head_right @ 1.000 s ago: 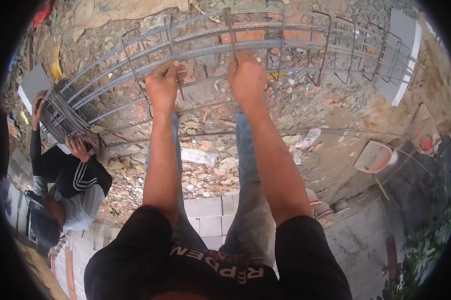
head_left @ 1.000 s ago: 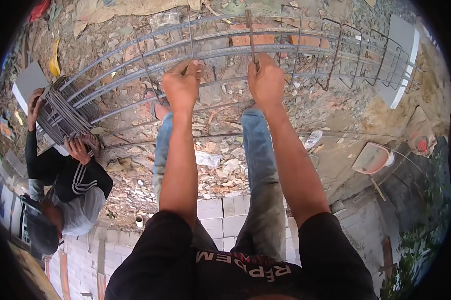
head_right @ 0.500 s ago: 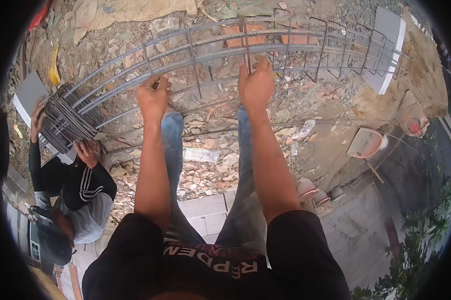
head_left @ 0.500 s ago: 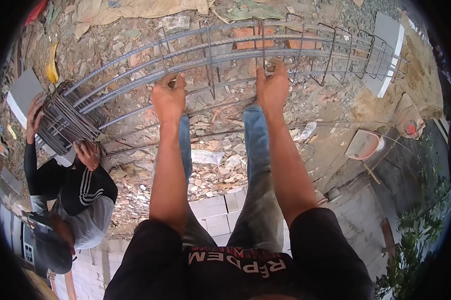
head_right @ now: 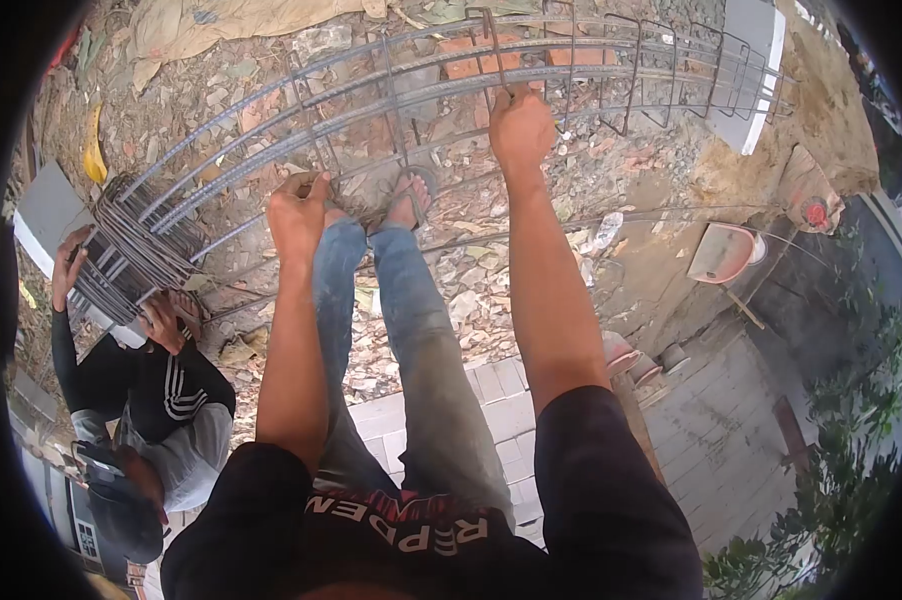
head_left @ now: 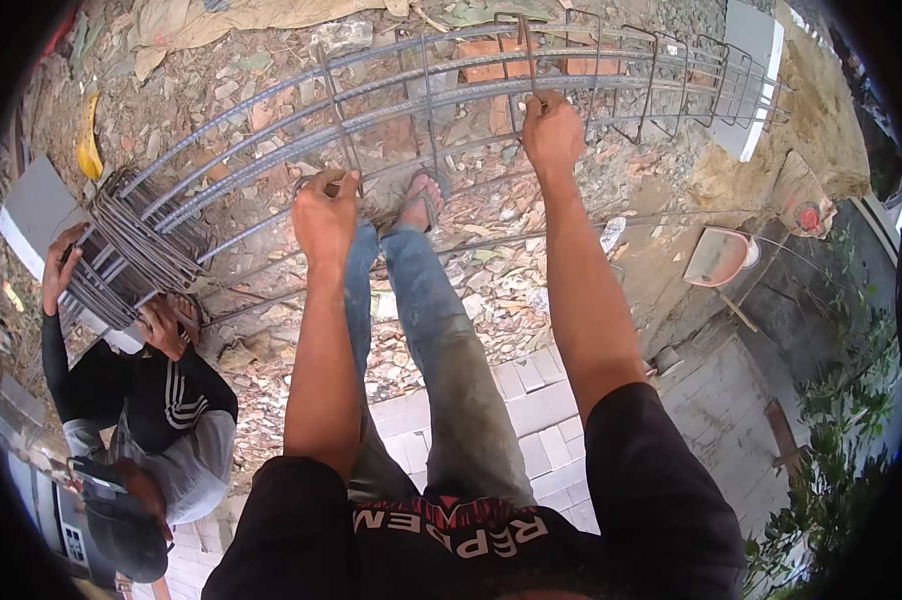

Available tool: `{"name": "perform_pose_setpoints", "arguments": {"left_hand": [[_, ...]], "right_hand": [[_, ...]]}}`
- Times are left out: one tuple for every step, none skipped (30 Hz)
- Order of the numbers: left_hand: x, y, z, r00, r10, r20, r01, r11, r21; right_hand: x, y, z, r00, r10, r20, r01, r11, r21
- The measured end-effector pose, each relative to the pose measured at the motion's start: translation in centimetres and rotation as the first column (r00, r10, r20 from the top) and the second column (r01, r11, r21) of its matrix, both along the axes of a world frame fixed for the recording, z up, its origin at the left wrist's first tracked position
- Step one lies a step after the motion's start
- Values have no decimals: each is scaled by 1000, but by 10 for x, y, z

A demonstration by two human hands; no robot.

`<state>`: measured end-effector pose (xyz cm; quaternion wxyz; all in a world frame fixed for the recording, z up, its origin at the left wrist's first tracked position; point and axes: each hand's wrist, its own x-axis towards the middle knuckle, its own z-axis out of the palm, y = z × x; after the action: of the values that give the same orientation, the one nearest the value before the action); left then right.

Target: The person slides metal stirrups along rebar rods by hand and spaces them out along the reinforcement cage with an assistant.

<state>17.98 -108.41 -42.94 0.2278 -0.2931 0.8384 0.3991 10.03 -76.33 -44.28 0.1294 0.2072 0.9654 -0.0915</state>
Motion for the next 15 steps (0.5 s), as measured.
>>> {"name": "perform_pose_setpoints", "arguments": {"left_hand": [[-8,1,5,1000,15,14,-15,1000,8],[-13,2,6,999,33,24,-33,999,14],[-13,3,3,999,12,34,-13,1000,9],[-11,4,0,999,-20,49,19,1000,10],[-14,6,-2,997,-52,53,51,999,10],[-18,8,-3,998,-52,29,52,999,6],[-19,8,-3,999,-47,10,47,999,-3],[-16,9,-3,999,-40,0,40,999,-12],[-16,12,0,1000,-11,29,11,1000,11],[-18,14,7,998,12,65,-14,999,35],[-19,17,11,995,32,94,-38,998,58],[-17,18,10,996,13,85,-16,999,35],[-15,18,6,997,-6,71,5,1000,13],[-13,19,1,998,-25,58,25,1000,-4],[-9,18,-8,999,-36,22,36,999,-28]], "right_hand": [[0,1,7,999,30,-28,-30,1000,0],[-4,-1,10,999,33,9,-33,999,-11],[-3,-3,15,998,27,49,-26,999,-18],[3,-1,20,995,9,94,-8,1000,-18],[7,1,21,997,-7,81,9,1000,-26],[5,1,19,998,-16,60,19,999,-39],[4,-1,16,999,-21,45,23,998,-57],[3,1,13,998,-52,-47,48,995,-93],[2,0,15,988,-91,-127,74,989,-130],[9,1,16,970,-138,-199,105,981,-165],[16,0,17,960,-177,-217,129,968,-216],[20,-3,18,946,-216,-243,148,952,-269],[22,-6,19,928,-255,-272,163,933,-321],[31,-18,18,947,-231,-222,145,927,-347],[44,-34,16,964,-206,-170,132,921,-368]]}}
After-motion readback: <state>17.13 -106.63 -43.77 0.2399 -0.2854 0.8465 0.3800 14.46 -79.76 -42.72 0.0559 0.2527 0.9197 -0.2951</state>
